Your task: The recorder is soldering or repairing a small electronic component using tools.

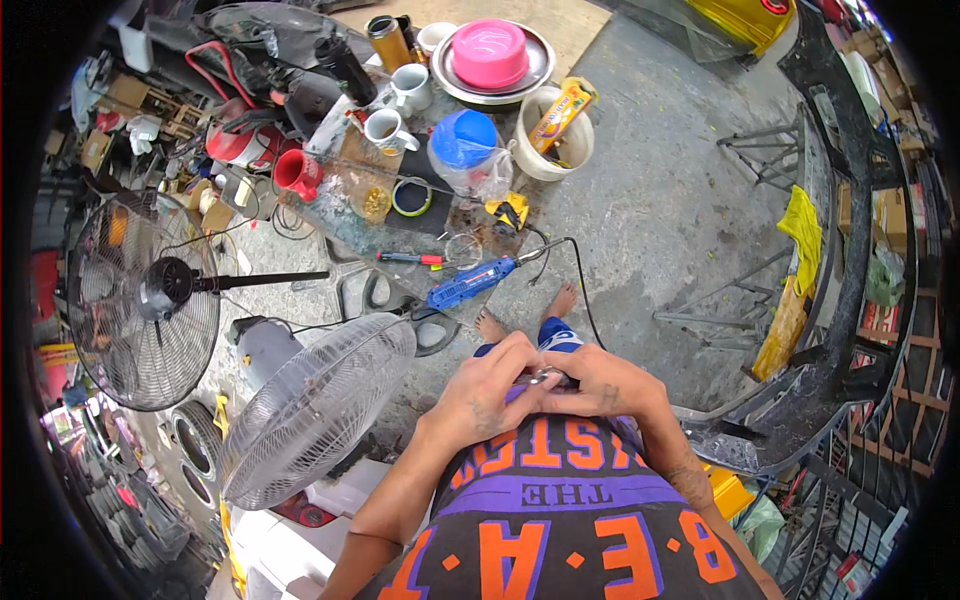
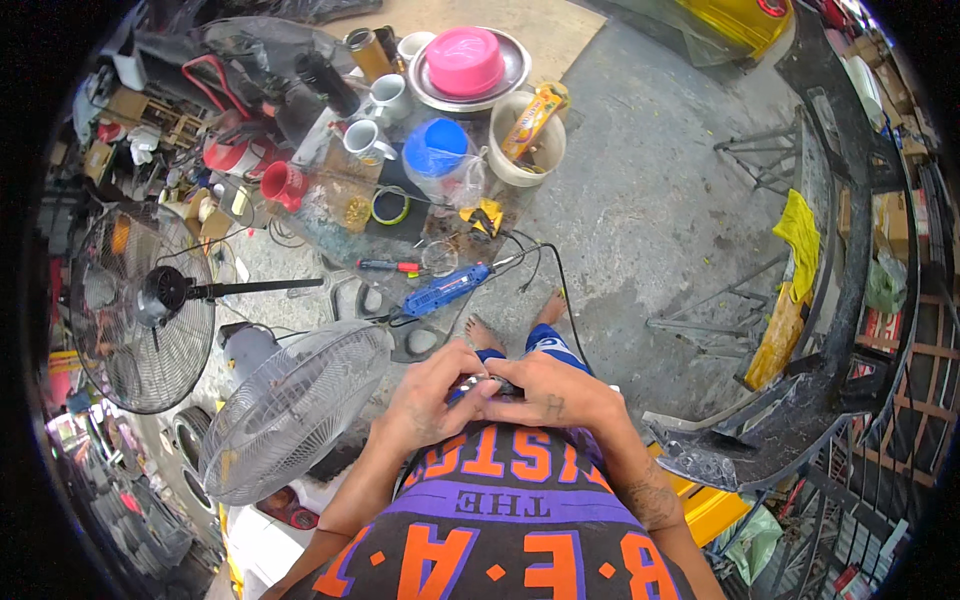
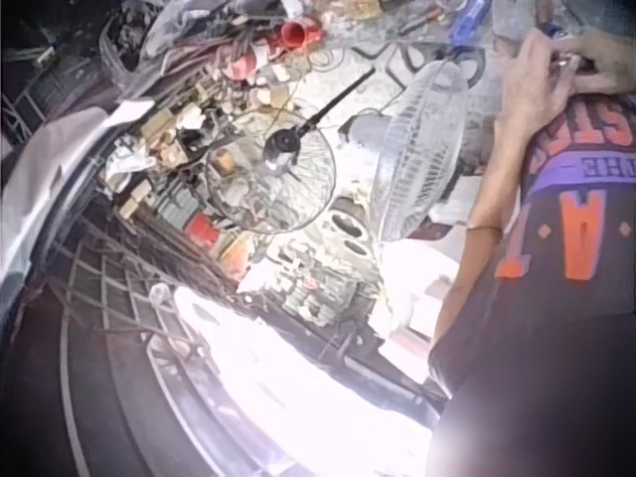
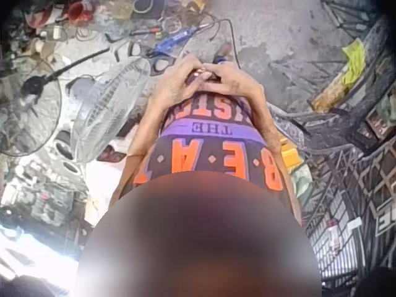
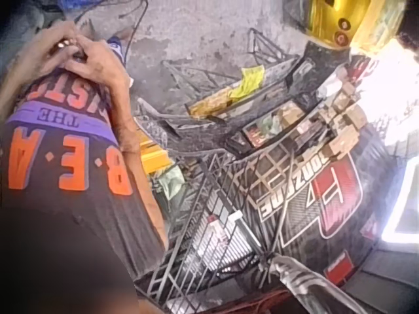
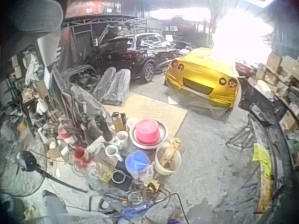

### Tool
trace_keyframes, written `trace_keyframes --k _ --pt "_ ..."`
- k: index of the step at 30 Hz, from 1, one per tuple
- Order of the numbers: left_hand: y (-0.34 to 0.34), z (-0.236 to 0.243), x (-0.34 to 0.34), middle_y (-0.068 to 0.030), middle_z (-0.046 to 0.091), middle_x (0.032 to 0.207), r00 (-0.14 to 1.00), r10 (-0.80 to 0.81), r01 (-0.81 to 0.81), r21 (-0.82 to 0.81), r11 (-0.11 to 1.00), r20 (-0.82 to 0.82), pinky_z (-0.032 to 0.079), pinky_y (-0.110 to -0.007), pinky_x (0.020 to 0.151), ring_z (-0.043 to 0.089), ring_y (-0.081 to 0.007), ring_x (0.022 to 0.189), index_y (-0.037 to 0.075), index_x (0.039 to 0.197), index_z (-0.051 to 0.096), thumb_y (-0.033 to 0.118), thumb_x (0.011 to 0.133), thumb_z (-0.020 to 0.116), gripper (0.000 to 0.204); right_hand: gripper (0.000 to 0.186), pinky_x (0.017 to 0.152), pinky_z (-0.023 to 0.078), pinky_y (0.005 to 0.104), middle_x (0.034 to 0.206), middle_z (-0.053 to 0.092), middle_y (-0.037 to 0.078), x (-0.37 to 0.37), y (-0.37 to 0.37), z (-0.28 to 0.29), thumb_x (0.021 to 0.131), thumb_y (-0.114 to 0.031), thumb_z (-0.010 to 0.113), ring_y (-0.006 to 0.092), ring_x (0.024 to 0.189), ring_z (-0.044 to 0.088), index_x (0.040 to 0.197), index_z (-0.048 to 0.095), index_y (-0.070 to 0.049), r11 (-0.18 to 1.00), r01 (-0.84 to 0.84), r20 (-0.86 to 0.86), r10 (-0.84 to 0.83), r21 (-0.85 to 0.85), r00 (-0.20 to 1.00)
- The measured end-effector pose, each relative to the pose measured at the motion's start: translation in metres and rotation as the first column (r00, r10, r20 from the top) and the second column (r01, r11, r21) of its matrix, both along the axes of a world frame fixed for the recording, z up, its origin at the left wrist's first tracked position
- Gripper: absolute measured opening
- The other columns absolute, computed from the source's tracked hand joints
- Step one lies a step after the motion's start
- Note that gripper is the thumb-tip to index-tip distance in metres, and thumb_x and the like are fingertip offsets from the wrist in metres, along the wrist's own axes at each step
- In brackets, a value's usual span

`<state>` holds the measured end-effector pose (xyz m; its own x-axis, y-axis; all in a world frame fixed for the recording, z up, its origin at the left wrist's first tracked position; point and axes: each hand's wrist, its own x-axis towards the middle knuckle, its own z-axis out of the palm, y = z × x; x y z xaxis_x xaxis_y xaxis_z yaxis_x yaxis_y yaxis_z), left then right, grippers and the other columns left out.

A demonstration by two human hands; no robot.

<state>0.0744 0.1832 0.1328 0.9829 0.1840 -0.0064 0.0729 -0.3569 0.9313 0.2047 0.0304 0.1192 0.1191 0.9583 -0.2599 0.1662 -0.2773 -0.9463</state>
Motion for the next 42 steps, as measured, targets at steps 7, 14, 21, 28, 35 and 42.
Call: trace_keyframes --k 7,14,21,28,35,42 --pt "0.017 -0.016 -0.040 -0.0117 0.051 0.071 1.000 0.008 -0.010 -0.126 0.992 -0.013 0.044 -0.034 0.056 0.055 -0.0261 0.062 0.002 0.088 0.053 0.013 0.090 0.061 0.013 0.046 0.062 0.047 0.0458 0.071 0.062 0.024 -0.009 0.033 -0.001 0.088 -0.039 0.059 0.0410 0.067 0.062 0.106 0.056 0.003 0.958 -0.261 0.112 0.274 -0.118 0.955" --pt "0.024 -0.033 -0.051 -0.0099 0.049 0.066 0.986 0.157 -0.144 -0.197 0.970 0.051 0.039 -0.032 0.052 0.048 -0.0207 0.055 0.000 0.084 0.053 0.015 0.092 0.060 0.019 0.050 0.078 0.046 0.0450 0.094 0.060 0.029 0.004 0.063 0.009 0.096 -0.037 0.048 0.0427 0.092 0.060 0.125 0.040 0.004 0.823 -0.499 -0.025 0.512 -0.271 0.858" --pt "0.034 -0.040 -0.035 -0.0105 0.051 0.062 0.957 0.260 -0.285 -0.269 0.920 -0.124 0.037 -0.033 0.053 0.045 -0.0189 0.053 -0.001 0.078 0.054 0.021 0.093 0.059 0.027 0.050 0.080 0.047 0.0425 0.095 0.062 0.026 0.024 0.085 -0.009 0.099 -0.041 0.046 0.0391 0.093 0.061 0.123 0.048 0.003 0.827 -0.544 -0.024 0.546 -0.146 0.837" --pt "0.044 -0.100 0.006 -0.0115 0.056 0.060 0.817 0.494 -0.566 -0.254 0.784 -0.297 0.042 -0.032 0.055 0.055 -0.0181 0.056 -0.002 0.075 0.062 0.019 0.090 0.063 0.026 0.036 0.084 0.047 0.0346 0.098 0.065 0.011 0.077 0.095 -0.039 0.099 -0.034 0.050 0.0215 0.091 0.062 0.118 0.058 -0.004 0.832 -0.545 -0.177 0.524 -0.104 0.833" --pt "0.081 -0.241 0.036 -0.0181 0.059 0.094 0.704 0.672 -0.537 0.448 0.715 -0.228 0.048 -0.046 0.075 0.060 -0.0372 0.087 0.001 0.094 0.065 0.013 0.083 0.064 0.017 0.042 0.047 0.023 0.0205 0.074 0.039 -0.005 0.147 0.086 -0.050 0.099 -0.032 0.046 0.0030 0.056 0.031 0.130 0.053 -0.004 0.916 -0.236 -0.605 -0.009 -0.324 0.796" --pt "0.084 -0.281 0.065 -0.0160 0.056 0.104 0.667 0.665 -0.431 0.553 0.713 -0.337 0.050 -0.050 0.074 0.060 -0.0414 0.089 0.005 0.099 0.057 0.015 0.086 0.059 0.017 0.054 0.046 0.024 0.0213 0.073 0.041 -0.002 0.179 0.076 -0.059 0.100 -0.038 0.040 0.0061 0.053 0.031 0.141 0.043 -0.003 0.956 -0.123 -0.766 -0.132 -0.266 0.630"
